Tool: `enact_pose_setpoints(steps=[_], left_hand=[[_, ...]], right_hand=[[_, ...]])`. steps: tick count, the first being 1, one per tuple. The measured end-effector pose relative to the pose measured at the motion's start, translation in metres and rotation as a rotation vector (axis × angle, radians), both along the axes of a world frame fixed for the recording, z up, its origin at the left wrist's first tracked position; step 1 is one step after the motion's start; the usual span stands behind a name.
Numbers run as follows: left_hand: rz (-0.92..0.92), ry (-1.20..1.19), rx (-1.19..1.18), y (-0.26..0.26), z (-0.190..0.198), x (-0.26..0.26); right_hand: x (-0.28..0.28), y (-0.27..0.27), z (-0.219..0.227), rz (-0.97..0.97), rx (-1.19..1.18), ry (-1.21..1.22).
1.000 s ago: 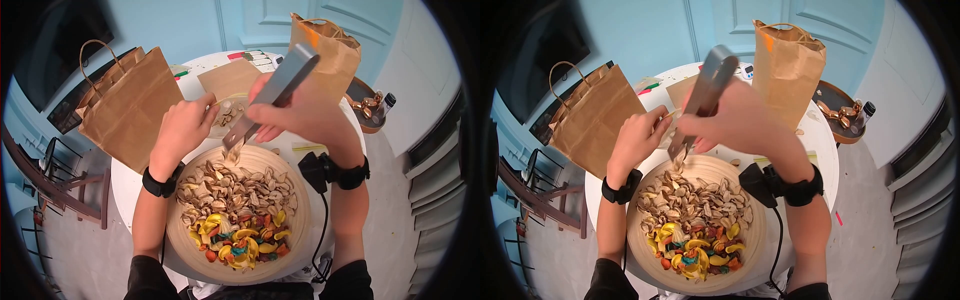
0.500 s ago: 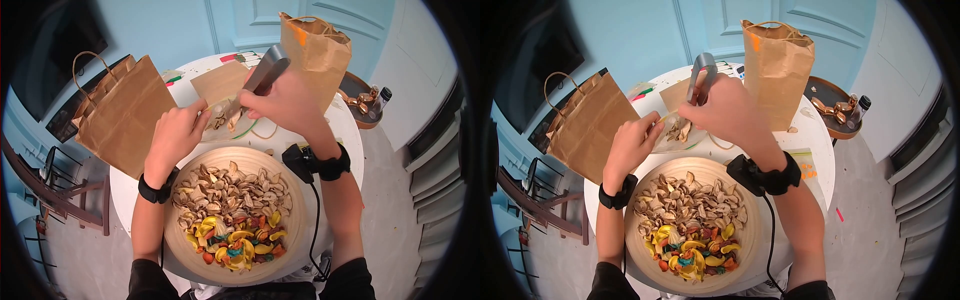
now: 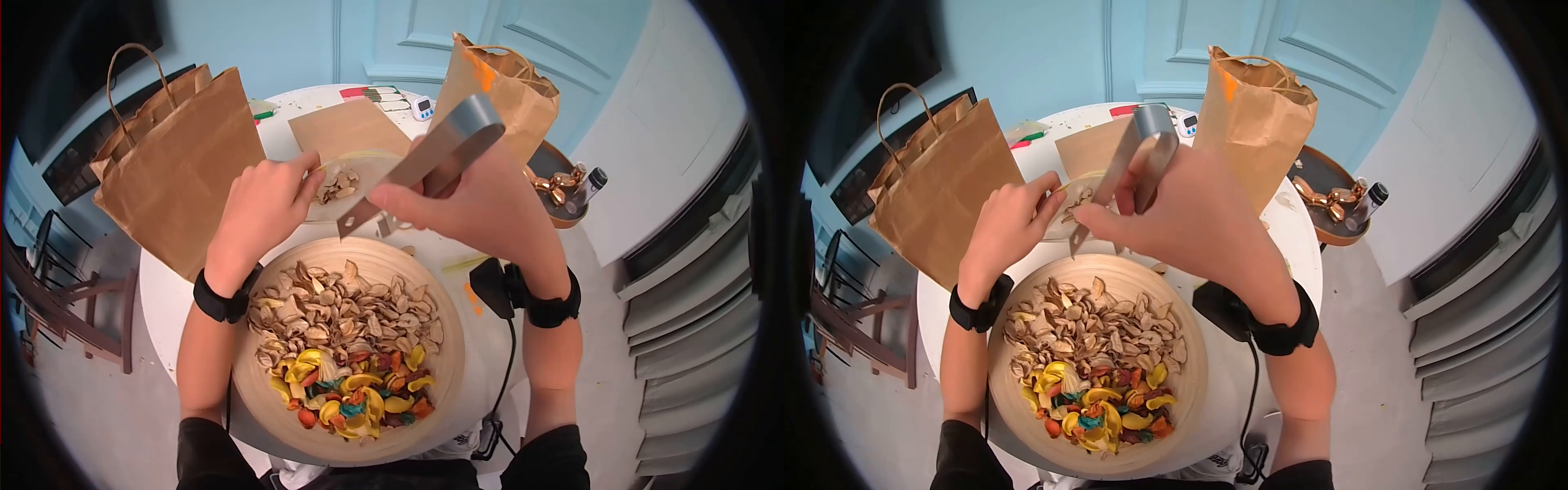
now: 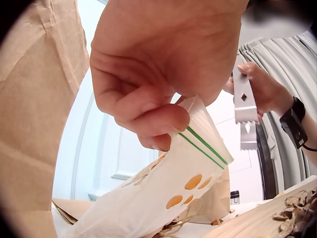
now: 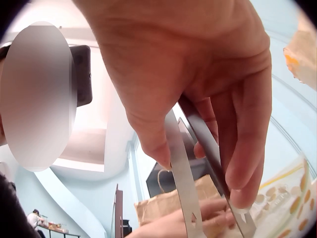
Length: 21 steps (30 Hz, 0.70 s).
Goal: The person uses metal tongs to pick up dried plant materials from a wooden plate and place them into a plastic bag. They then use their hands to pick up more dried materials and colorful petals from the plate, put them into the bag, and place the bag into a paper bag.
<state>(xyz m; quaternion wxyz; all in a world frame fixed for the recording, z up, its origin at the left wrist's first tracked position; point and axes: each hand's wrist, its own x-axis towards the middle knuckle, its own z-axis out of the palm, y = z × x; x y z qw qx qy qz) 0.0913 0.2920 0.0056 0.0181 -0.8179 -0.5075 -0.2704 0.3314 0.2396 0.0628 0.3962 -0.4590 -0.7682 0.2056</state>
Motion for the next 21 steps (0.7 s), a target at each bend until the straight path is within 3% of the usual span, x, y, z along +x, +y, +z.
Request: enact_pose_setpoints(steps=[3,6,7,15,21], left_hand=[[-0.008,-0.015,-0.017,-0.002,0.004,0.000],[-0.028,-0.037,0.013,-0.002,-0.001,-0.001],[-0.035,-0.044,0.031,-0.001,-0.003,-0.002],[-0.053,-0.063,0.047,0.001,-0.007,-0.004],[-0.054,-0.074,0.074,0.000,-0.009,-0.004]], right_hand=[[0.006,-0.011,-0.008,-0.047,-0.026,-0.161],[0.009,-0.025,-0.009,-0.074,-0.202,-0.155],[0.011,-0.029,-0.015,-0.064,-0.136,-0.119],[0.031,-0.081,-0.034,-0.179,-0.408,-0.176],[0.020,-0.080,-0.069,-0.149,-0.517,0.101]])
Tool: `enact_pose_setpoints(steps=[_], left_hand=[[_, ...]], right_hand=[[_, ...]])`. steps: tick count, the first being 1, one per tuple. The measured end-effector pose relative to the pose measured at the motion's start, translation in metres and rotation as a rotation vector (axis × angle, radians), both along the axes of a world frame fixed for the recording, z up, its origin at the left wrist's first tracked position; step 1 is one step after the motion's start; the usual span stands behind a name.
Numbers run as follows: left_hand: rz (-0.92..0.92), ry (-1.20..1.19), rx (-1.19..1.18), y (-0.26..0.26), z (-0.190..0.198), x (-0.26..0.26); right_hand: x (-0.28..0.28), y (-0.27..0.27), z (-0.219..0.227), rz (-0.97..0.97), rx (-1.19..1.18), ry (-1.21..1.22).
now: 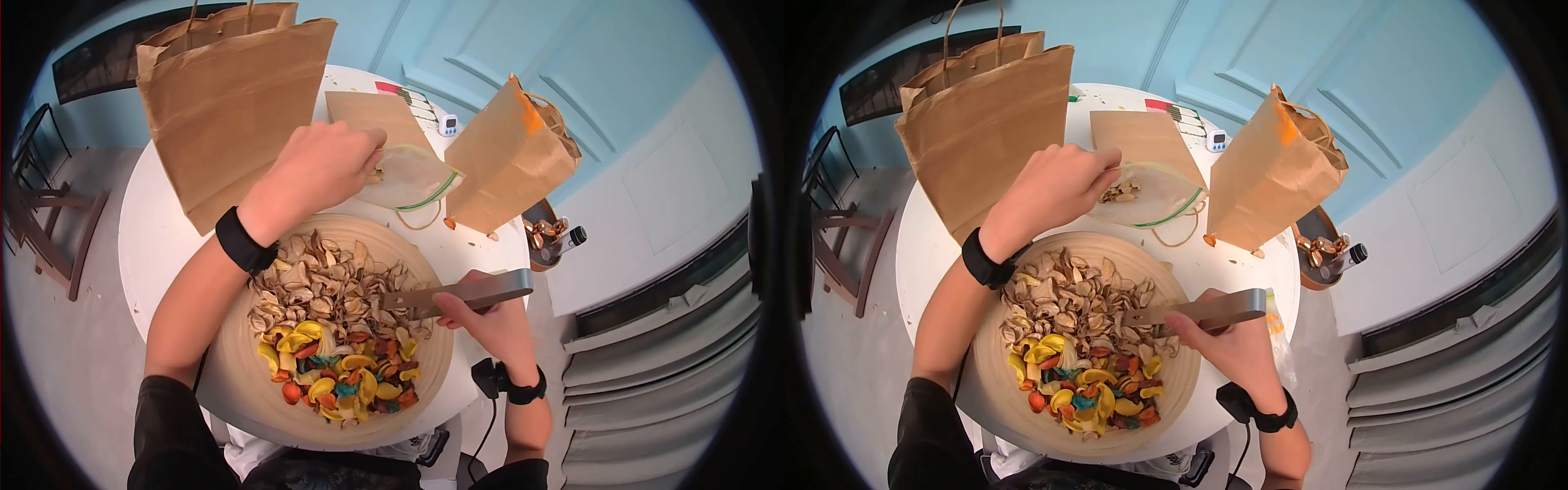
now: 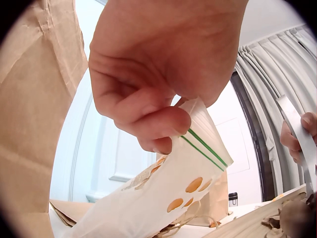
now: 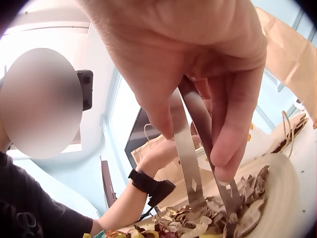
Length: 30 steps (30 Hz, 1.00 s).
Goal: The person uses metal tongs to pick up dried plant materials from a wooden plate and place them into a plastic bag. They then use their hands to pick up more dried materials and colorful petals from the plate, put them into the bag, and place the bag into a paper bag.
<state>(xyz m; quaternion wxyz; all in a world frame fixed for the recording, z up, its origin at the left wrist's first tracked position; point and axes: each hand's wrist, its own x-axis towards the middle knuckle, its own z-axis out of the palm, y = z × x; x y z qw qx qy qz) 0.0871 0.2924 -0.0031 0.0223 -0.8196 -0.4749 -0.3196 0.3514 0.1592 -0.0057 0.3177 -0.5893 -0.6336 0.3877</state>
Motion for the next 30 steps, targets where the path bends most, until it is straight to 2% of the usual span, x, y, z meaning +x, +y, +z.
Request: enact_pose_setpoints(steps=[1,7,10,16,19,22,25,30], left_hand=[[0.003,-0.003,0.002,0.000,-0.001,0.000],[-0.003,-0.002,-0.004,0.001,-0.002,0.000],[-0.010,-0.005,-0.004,0.001,-0.003,0.001],[-0.018,-0.001,0.009,0.001,-0.002,0.001],[-0.021,-0.016,0.007,0.002,-0.004,0.001],[-0.009,-0.013,-0.018,-0.001,-0.001,0.003],[-0.009,0.002,-0.025,-0.002,0.000,0.004],[-0.013,0.003,-0.019,0.000,-0.003,0.003]], right_hand=[[-0.004,0.001,-0.002,0.005,-0.010,0.046],[-0.027,0.016,-0.006,0.100,0.050,-0.026],[-0.043,0.019,0.003,0.174,0.096,-0.234],[-0.055,0.026,-0.007,0.207,0.136,-0.181],[-0.056,0.025,-0.008,0.215,0.063,-0.049],[-0.049,0.032,-0.020,0.257,0.069,-0.021],[-0.052,0.035,-0.012,0.247,-0.049,0.068],[-0.048,0.037,-0.012,0.235,-0.118,0.158]])
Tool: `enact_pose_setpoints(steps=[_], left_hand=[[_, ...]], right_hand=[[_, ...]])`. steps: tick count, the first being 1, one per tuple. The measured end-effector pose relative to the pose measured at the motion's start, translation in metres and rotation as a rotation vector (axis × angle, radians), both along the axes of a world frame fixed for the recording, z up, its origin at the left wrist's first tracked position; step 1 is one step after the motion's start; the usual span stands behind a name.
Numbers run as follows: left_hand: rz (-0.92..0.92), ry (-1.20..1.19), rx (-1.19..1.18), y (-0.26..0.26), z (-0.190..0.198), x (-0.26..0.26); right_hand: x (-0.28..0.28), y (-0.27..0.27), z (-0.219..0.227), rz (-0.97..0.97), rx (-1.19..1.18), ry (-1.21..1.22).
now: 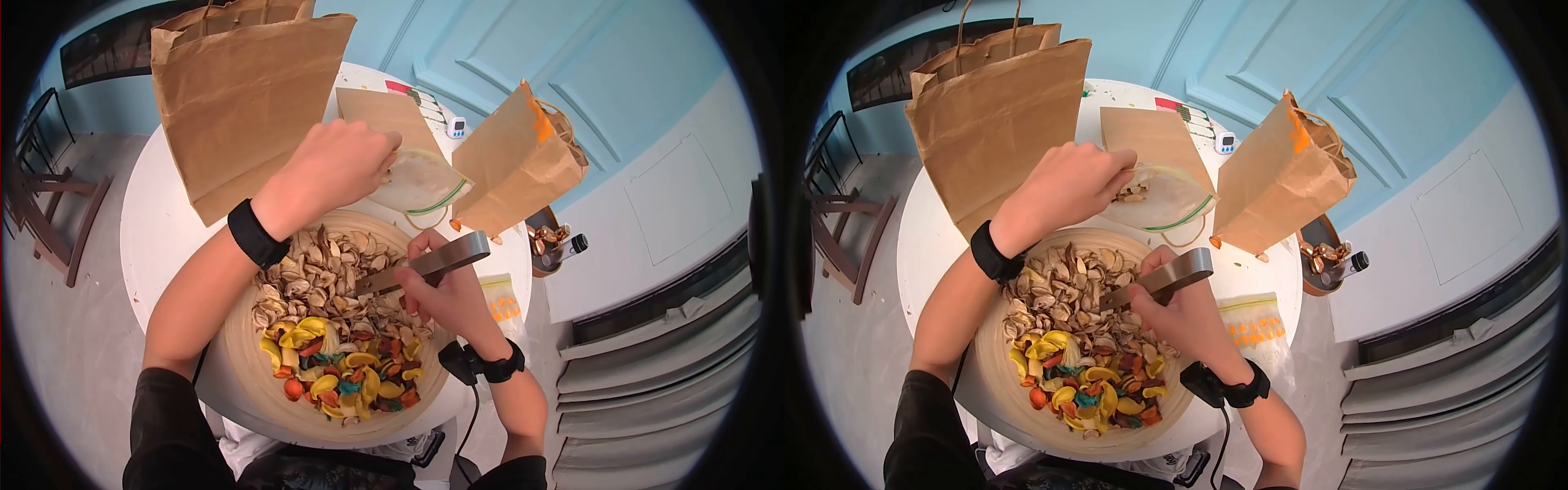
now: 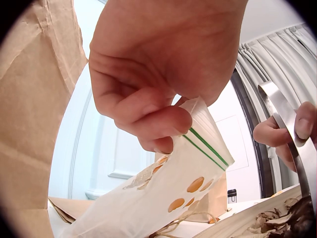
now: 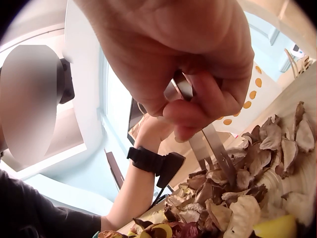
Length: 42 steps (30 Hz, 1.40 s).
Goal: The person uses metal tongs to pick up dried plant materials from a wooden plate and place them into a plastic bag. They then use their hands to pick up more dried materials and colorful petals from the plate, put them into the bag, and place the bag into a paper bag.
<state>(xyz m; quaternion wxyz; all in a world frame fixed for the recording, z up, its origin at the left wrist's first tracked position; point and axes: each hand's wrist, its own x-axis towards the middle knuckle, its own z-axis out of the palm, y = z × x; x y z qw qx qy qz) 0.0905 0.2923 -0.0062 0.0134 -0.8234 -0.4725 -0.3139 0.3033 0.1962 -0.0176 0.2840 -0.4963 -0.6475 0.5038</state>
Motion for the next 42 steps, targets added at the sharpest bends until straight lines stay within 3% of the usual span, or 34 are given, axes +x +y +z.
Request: enact_pose_setpoints(steps=[19,22,26,29,33,38,42], left_hand=[[-0.015,-0.011,0.048,0.003,-0.004,-0.001],[-0.010,-0.013,0.050,0.002,-0.004,-0.001],[-0.014,-0.018,0.063,0.001,-0.003,0.000],[-0.008,-0.019,0.040,-0.002,0.000,0.000],[-0.020,-0.026,0.046,-0.001,0.000,0.001],[-0.024,-0.030,0.048,0.000,-0.003,-0.001],[-0.016,-0.028,0.056,0.000,-0.003,0.000]], right_hand=[[0.020,-0.002,0.031,-0.169,-0.006,0.142],[0.024,0.004,0.041,-0.264,0.079,0.255],[0.031,0.034,0.054,-0.230,0.246,0.357],[0.021,0.057,0.048,-0.318,0.370,0.281],[0.014,0.064,0.039,-0.268,0.490,0.145],[0.022,0.026,0.054,-0.277,0.440,0.128],[0.024,0.007,0.043,-0.181,0.278,-0.078]])
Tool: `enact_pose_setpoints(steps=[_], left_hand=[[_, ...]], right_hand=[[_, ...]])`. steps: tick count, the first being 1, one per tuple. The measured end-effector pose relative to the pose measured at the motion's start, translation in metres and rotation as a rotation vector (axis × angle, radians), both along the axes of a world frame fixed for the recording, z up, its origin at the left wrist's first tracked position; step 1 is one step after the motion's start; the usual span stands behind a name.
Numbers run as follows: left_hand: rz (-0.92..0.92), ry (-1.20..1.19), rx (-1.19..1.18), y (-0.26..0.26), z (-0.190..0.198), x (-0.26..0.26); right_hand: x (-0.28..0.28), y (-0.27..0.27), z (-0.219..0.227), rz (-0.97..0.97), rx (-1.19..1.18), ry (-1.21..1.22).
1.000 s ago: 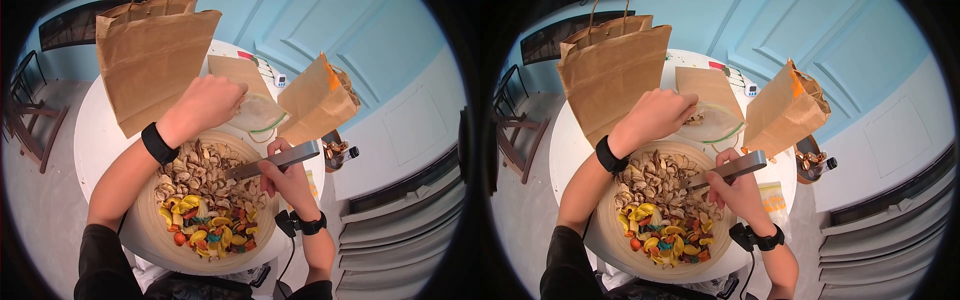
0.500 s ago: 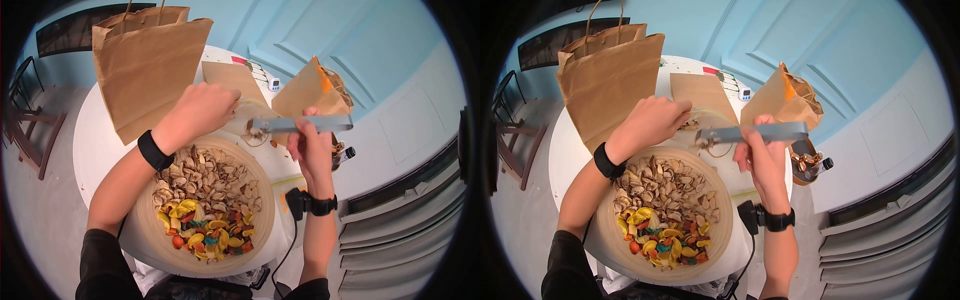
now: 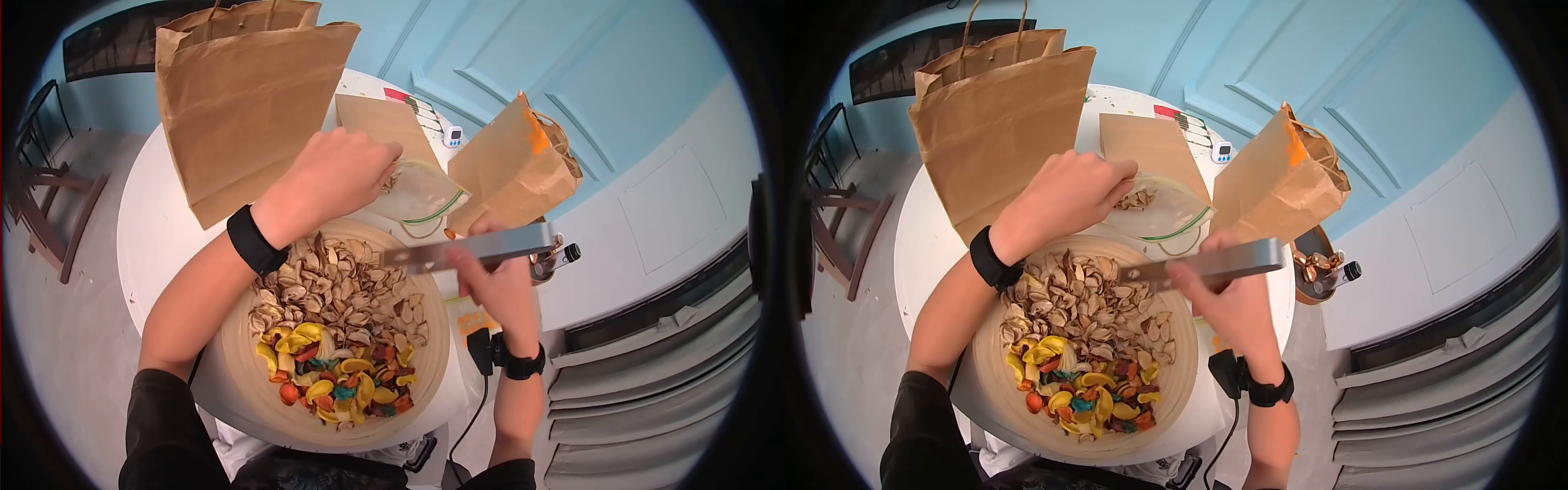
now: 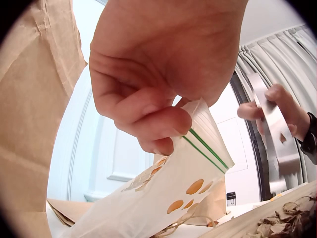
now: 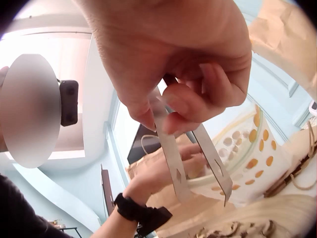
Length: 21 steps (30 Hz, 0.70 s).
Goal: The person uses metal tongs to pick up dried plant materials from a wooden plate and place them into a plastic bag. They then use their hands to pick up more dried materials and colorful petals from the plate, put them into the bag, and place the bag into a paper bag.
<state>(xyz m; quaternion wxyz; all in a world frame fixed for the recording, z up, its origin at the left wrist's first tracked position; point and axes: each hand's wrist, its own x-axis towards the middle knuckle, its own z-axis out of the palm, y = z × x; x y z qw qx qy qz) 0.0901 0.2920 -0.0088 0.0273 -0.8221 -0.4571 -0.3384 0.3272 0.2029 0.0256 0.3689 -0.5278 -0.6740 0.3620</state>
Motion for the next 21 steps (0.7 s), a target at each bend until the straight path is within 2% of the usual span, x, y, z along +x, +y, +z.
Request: enact_pose_setpoints(steps=[3,4,10,13,16,19,21], left_hand=[[-0.009,-0.004,0.005,0.001,-0.001,0.000],[-0.015,-0.005,0.006,0.002,-0.002,0.000],[0.000,0.023,-0.013,0.000,-0.001,0.002],[-0.007,0.010,-0.005,0.000,-0.002,0.002],[-0.015,0.012,0.002,0.000,-0.003,0.002],[-0.008,0.023,0.009,0.000,-0.002,0.002],[-0.012,0.017,0.014,0.000,-0.002,0.002]], right_hand=[[0.009,0.000,-0.029,0.075,0.014,-0.122],[0.006,-0.002,-0.030,0.055,-0.070,-0.107],[-0.011,0.000,-0.037,0.094,-0.048,-0.082],[-0.020,0.006,-0.044,0.196,-0.007,-0.141],[-0.027,0.011,-0.052,0.162,0.128,-0.400],[-0.041,0.006,-0.046,0.162,0.079,-0.398],[-0.049,0.000,-0.044,0.207,0.085,-0.286]])
